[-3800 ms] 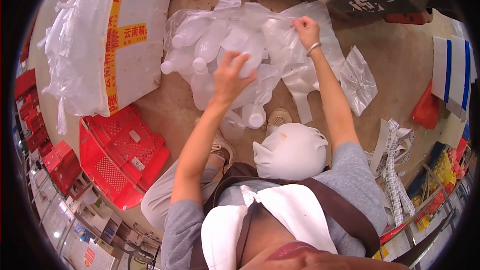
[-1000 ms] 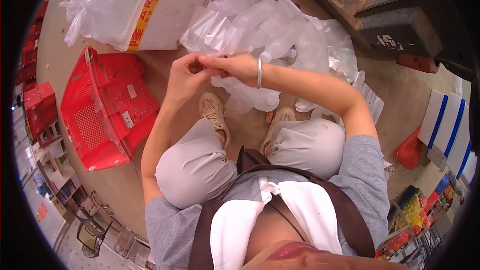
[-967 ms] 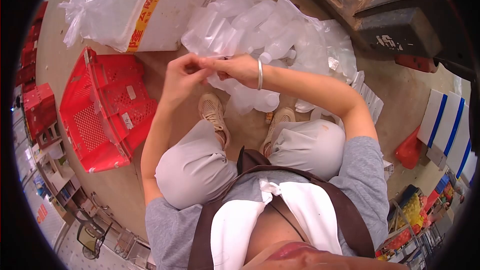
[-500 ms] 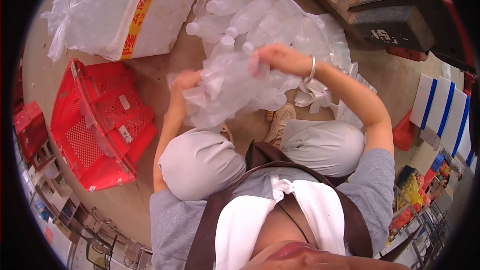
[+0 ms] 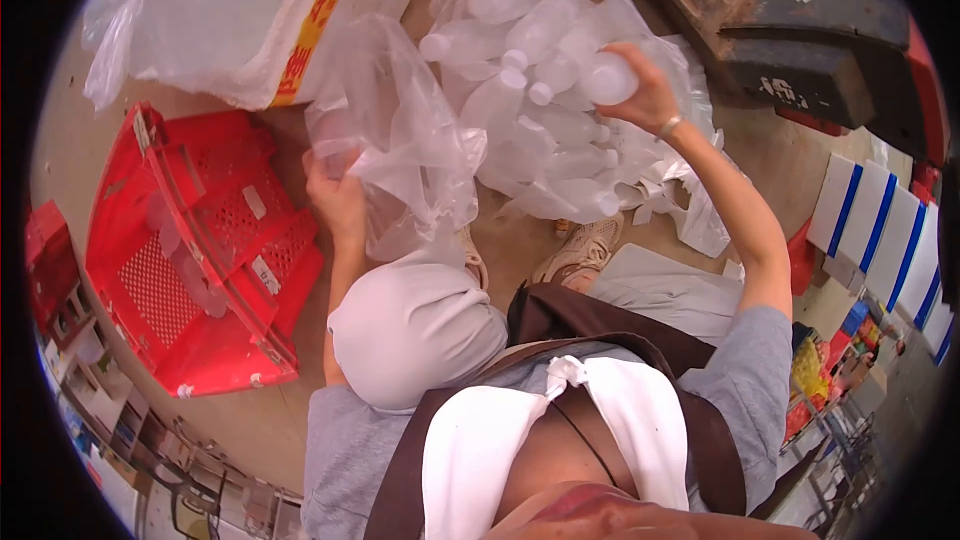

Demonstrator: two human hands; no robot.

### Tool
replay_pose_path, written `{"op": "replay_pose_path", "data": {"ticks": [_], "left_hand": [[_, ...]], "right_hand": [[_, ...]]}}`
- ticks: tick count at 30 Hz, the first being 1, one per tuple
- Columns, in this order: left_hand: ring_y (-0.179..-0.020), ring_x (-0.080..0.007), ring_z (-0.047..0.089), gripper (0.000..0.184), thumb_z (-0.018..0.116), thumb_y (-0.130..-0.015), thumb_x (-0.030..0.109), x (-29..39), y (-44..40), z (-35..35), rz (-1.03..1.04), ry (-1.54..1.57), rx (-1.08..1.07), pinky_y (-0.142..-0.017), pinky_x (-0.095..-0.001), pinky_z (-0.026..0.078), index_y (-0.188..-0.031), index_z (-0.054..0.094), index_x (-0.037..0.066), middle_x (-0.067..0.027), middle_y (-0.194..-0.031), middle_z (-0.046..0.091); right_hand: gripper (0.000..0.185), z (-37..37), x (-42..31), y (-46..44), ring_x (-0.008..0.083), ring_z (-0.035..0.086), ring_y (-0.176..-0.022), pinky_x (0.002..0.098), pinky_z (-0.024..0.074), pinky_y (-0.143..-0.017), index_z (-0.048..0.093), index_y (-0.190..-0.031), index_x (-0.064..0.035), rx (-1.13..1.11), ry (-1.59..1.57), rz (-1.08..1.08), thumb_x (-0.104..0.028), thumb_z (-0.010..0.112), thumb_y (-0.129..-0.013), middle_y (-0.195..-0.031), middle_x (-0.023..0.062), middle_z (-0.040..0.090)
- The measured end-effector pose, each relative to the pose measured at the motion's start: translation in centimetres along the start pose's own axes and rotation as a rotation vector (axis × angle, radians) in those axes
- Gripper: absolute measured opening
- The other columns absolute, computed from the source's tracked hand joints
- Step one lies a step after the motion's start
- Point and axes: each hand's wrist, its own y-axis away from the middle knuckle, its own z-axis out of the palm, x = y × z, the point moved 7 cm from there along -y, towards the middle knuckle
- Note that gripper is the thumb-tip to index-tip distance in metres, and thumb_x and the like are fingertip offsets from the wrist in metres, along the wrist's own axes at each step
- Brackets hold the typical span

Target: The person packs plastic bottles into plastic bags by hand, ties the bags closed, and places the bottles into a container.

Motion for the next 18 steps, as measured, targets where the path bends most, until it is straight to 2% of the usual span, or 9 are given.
{"op": "replay_pose_path", "data": {"ticks": [3,4,6,8,11,12,14,15,18], "left_hand": [[-0.088,-0.0252,0.055,0.023,0.064,-0.074,0.004,-2.1,-0.1,0.8,0.020,-0.154,-0.031,-0.079,-0.0284,0.041,-0.093,0.058,-0.007,-0.0124,-0.094,0.053],[-0.087,-0.0256,0.054,0.022,0.064,-0.074,0.005,-2.1,0.0,1.3,0.025,-0.192,-0.030,-0.079,-0.0289,0.041,-0.091,0.058,-0.008,-0.0126,-0.093,0.052],[-0.087,-0.0256,0.053,0.023,0.063,-0.076,0.008,-1.2,0.3,2.2,-0.032,-0.184,-0.070,-0.078,-0.0289,0.041,-0.091,0.057,-0.008,-0.0135,-0.095,0.052],[-0.087,-0.0221,0.053,0.022,0.061,-0.078,0.010,-1.1,0.4,2.6,-0.063,-0.089,-0.112,-0.077,-0.0280,0.042,-0.094,0.060,-0.005,-0.0101,-0.096,0.055],[-0.081,-0.0124,0.053,0.026,0.054,-0.086,0.017,-2.3,1.0,3.3,-0.449,0.522,-0.128,-0.067,-0.0236,0.042,-0.103,0.063,0.000,-0.0026,-0.098,0.058],[-0.078,-0.0095,0.052,0.028,0.050,-0.088,0.019,-2.1,0.7,2.6,-0.474,0.537,-0.086,-0.063,-0.0216,0.040,-0.106,0.062,0.001,-0.0010,-0.098,0.059],[-0.071,-0.0036,0.050,0.032,0.044,-0.091,0.022,-1.6,0.1,0.3,-0.531,0.556,-0.010,-0.055,-0.0175,0.036,-0.111,0.061,0.003,0.0022,-0.099,0.060],[-0.059,-0.0014,0.044,0.037,0.040,-0.093,0.026,-0.5,-0.3,0.2,-0.457,0.550,-0.049,-0.048,-0.0165,0.028,-0.112,0.059,0.002,0.0014,-0.098,0.060],[-0.056,-0.0048,0.045,0.032,0.039,-0.092,0.025,1.2,-0.5,-0.7,-0.391,0.533,-0.073,-0.049,-0.0185,0.033,-0.105,0.059,0.002,0.0011,-0.080,0.055]], "right_hand": [[0.061,-4.6,-6.9,-1.1,0.0175,0.061,-0.087,0.0300,0.0498,-0.077,0.053,-0.110,-0.0022,0.086,-0.347,0.084,-0.017,0.080,-0.058,-0.103,0.0095,0.060],[0.064,-5.8,-9.6,-1.9,0.0145,0.058,-0.093,0.0299,0.0486,-0.079,0.049,-0.113,0.0010,0.054,-0.458,0.104,-0.014,0.079,-0.059,-0.107,0.0094,0.058],[0.068,-5.9,-14.5,-3.4,0.0144,0.056,-0.098,0.0313,0.0478,-0.082,0.046,-0.117,-0.0006,0.116,-1.015,0.013,-0.014,0.079,-0.059,-0.111,0.0101,0.056],[0.070,-4.0,-18.6,-5.1,0.0143,0.054,-0.101,0.0315,0.0468,-0.084,0.044,-0.119,-0.0014,-0.021,-1.119,-0.103,-0.014,0.078,-0.059,-0.113,0.0108,0.055],[0.070,1.9,-22.1,-6.3,0.0181,0.057,-0.095,0.0310,0.0476,-0.082,0.045,-0.117,-0.0010,-0.102,-0.779,-0.286,-0.018,0.078,-0.058,-0.106,0.0107,0.056],[0.070,4.7,-22.9,-6.7,0.0215,0.058,-0.092,0.0315,0.0481,-0.080,0.045,-0.116,-0.0007,-0.237,-0.771,-0.242,-0.020,0.078,-0.057,-0.103,0.0116,0.057],[0.070,11.2,-21.6,-6.4,0.0303,0.059,-0.089,0.0358,0.0487,-0.078,0.047,-0.113,0.0003,-0.267,-0.526,-0.219,-0.025,0.078,-0.055,-0.098,0.0145,0.057],[0.068,14.4,-21.2,-6.2,0.0314,0.058,-0.090,0.0362,0.0485,-0.077,0.047,-0.112,0.0004,-0.348,-0.408,-0.178,-0.024,0.078,-0.057,-0.098,0.0165,0.056],[0.056,18.4,-20.5,-5.2,0.0332,0.058,-0.089,0.0372,0.0482,-0.075,0.049,-0.108,-0.0004,-0.488,-0.187,-0.132,-0.021,0.074,-0.063,-0.097,0.0196,0.056]]}}
